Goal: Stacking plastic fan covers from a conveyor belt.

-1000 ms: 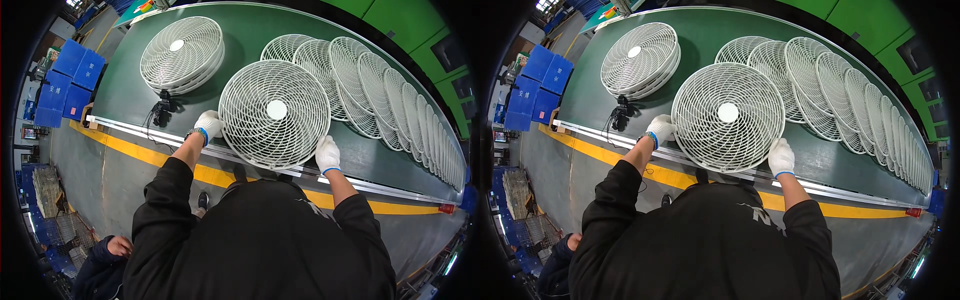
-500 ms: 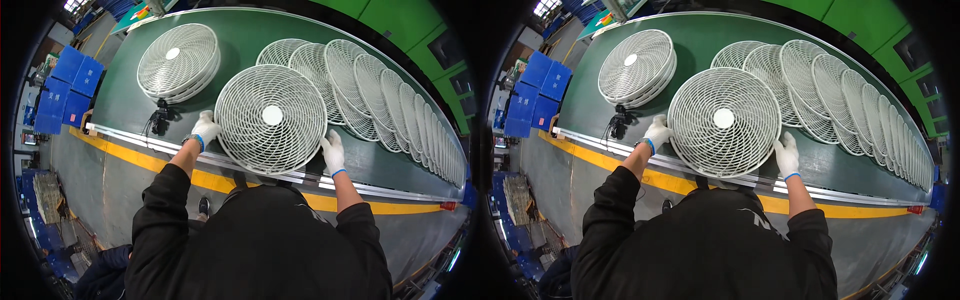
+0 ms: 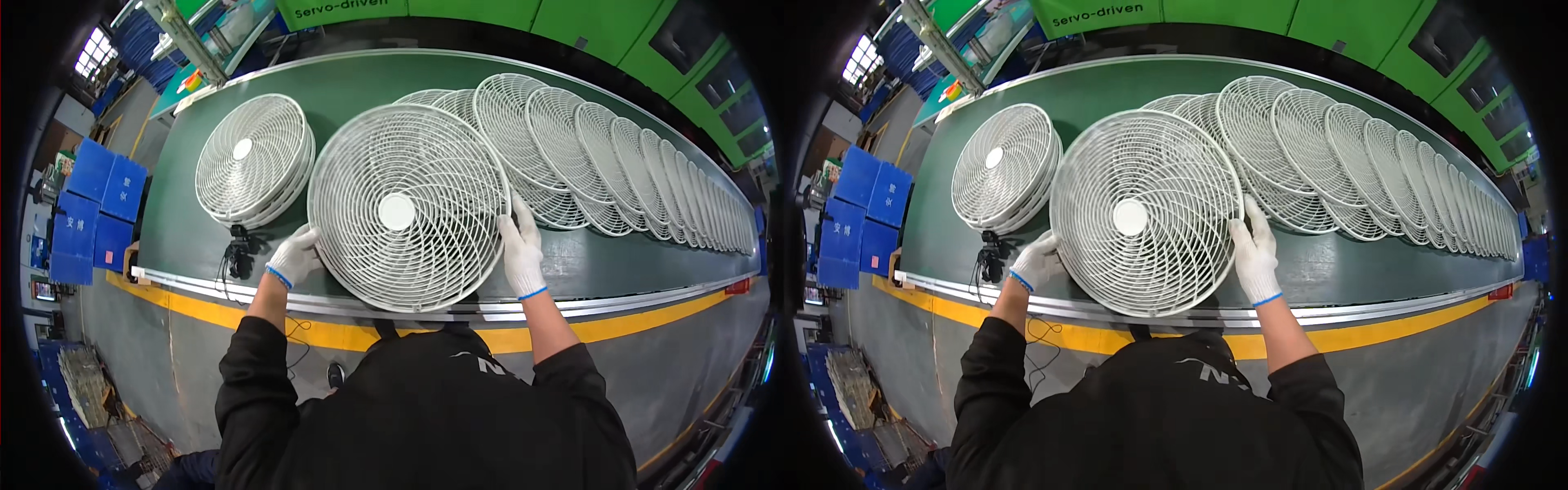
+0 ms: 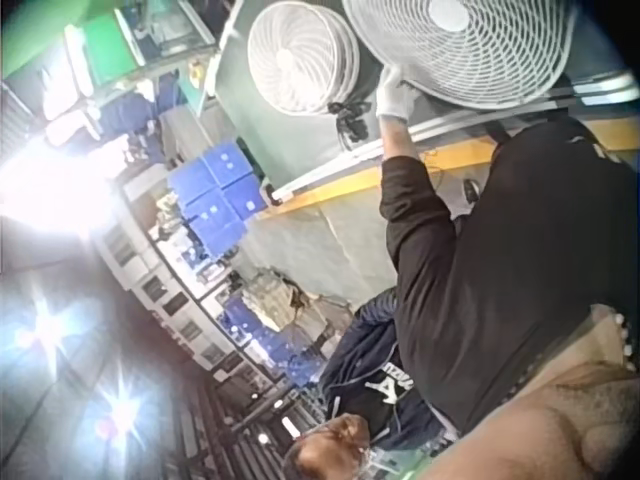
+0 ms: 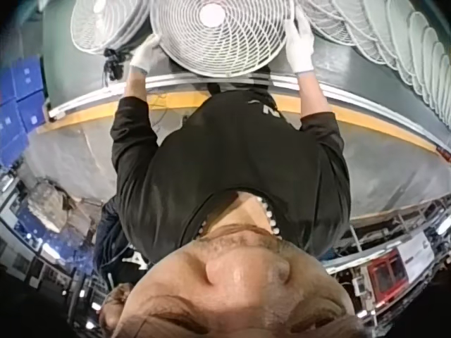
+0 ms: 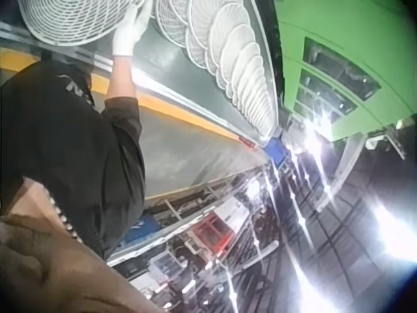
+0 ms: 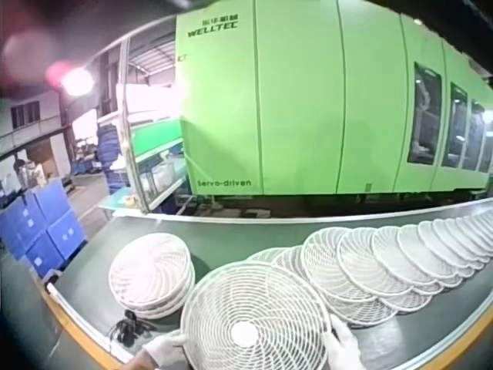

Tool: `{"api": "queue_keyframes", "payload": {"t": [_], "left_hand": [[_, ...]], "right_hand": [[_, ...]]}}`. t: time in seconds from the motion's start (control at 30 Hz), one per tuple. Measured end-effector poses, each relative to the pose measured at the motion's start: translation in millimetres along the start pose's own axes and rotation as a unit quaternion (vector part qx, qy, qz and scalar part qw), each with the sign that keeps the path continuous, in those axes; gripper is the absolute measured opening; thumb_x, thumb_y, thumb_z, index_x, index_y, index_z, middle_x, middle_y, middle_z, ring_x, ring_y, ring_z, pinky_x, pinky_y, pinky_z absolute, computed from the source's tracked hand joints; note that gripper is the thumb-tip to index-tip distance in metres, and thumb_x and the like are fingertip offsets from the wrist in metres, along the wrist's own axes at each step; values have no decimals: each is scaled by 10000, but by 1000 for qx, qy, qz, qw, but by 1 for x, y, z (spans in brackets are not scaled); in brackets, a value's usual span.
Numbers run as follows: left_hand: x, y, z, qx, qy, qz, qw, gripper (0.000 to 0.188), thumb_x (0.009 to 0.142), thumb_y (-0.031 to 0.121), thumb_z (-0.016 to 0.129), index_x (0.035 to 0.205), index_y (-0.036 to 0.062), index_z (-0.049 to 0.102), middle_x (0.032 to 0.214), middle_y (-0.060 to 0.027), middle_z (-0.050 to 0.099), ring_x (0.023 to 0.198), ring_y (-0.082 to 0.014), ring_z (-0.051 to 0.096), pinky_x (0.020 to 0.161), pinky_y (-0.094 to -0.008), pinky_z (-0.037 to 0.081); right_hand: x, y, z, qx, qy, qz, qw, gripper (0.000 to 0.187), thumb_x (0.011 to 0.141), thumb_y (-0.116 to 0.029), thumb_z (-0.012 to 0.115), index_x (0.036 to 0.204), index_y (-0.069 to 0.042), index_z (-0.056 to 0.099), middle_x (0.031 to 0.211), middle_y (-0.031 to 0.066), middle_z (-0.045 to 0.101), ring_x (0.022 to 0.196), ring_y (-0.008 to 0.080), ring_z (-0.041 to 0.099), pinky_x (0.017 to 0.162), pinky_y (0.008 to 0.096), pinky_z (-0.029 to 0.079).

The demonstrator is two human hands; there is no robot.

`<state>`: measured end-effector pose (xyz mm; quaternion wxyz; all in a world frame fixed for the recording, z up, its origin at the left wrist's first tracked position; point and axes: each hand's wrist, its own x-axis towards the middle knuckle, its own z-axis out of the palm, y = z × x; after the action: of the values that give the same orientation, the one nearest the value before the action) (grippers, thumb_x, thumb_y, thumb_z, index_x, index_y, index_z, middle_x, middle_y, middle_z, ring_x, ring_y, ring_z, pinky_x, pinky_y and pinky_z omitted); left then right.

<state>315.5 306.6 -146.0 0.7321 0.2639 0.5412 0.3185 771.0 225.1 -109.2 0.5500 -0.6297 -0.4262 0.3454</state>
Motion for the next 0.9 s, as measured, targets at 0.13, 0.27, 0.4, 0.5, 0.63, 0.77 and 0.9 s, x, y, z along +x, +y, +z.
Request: {"api": "queue_keyframes", "payload": {"t": [0.13, 0.27, 0.4, 0.5, 0.63, 0.77, 0.9], "left_hand": [[12, 42, 11, -142, -87, 154, 974, 575, 1131, 390, 548, 1618, 97, 459, 1548, -110, 566, 1364, -296, 597, 1144, -486, 506], [4, 99, 13, 87, -60, 338, 935, 704, 1129, 438, 518, 1650, -10, 362, 1601, -160, 508, 1426, -267, 531, 1180, -428, 435], [-39, 133, 71, 236, -62, 478, 844, 729, 1132, 477, 501, 1639, -35, 382, 1574, -174, 545, 1415, -263, 536, 1194, -396, 403], [-78, 150, 103, 326, -6, 477, 816, 730, 1131, 509, 493, 1612, -37, 432, 1533, -181, 585, 1393, -269, 554, 1187, -395, 407], [-98, 148, 127, 362, 55, 473, 802, 685, 1128, 486, 509, 1565, -40, 506, 1437, -177, 657, 1327, -265, 604, 1156, -381, 435], [-107, 150, 132, 352, 73, 456, 815, 602, 1115, 408, 544, 1519, -38, 570, 1332, -161, 712, 1225, -225, 653, 1094, -343, 477], [-114, 156, 143, 350, 73, 428, 830, 527, 1094, 341, 574, 1466, -28, 631, 1232, -136, 743, 1120, -166, 672, 1026, -300, 506]], "right_hand": [[3, -42, -12, 10, 7, -128, 992, 554, 1015, -20, 611, 1561, 13, 526, 1511, 170, 606, 1374, 257, 579, 1144, 371, 462], [-7, -63, -10, 56, 17, -147, 987, 520, 997, 36, 604, 1514, 17, 565, 1473, 169, 609, 1320, 255, 603, 1133, 373, 468], [-8, -69, -16, -23, 30, -208, 977, 522, 1003, 45, 583, 1523, 46, 538, 1494, 166, 587, 1331, 219, 582, 1157, 342, 441], [-7, -87, -8, -26, 35, -283, 958, 478, 987, 71, 610, 1460, 12, 594, 1441, 177, 606, 1263, 227, 607, 1092, 337, 483], [-6, -103, 1, -21, 41, -339, 940, 443, 1001, 71, 598, 1440, 7, 609, 1390, 148, 623, 1216, 203, 611, 1048, 322, 505], [-8, -107, 4, 62, 34, -285, 956, 365, 1022, 68, 571, 1377, 11, 632, 1335, 110, 629, 1150, 164, 605, 997, 298, 513], [-11, -116, 0, 141, 50, -174, 973, 268, 1032, 67, 564, 1269, -1, 667, 1293, 78, 626, 1084, 137, 602, 942, 282, 520]]}}
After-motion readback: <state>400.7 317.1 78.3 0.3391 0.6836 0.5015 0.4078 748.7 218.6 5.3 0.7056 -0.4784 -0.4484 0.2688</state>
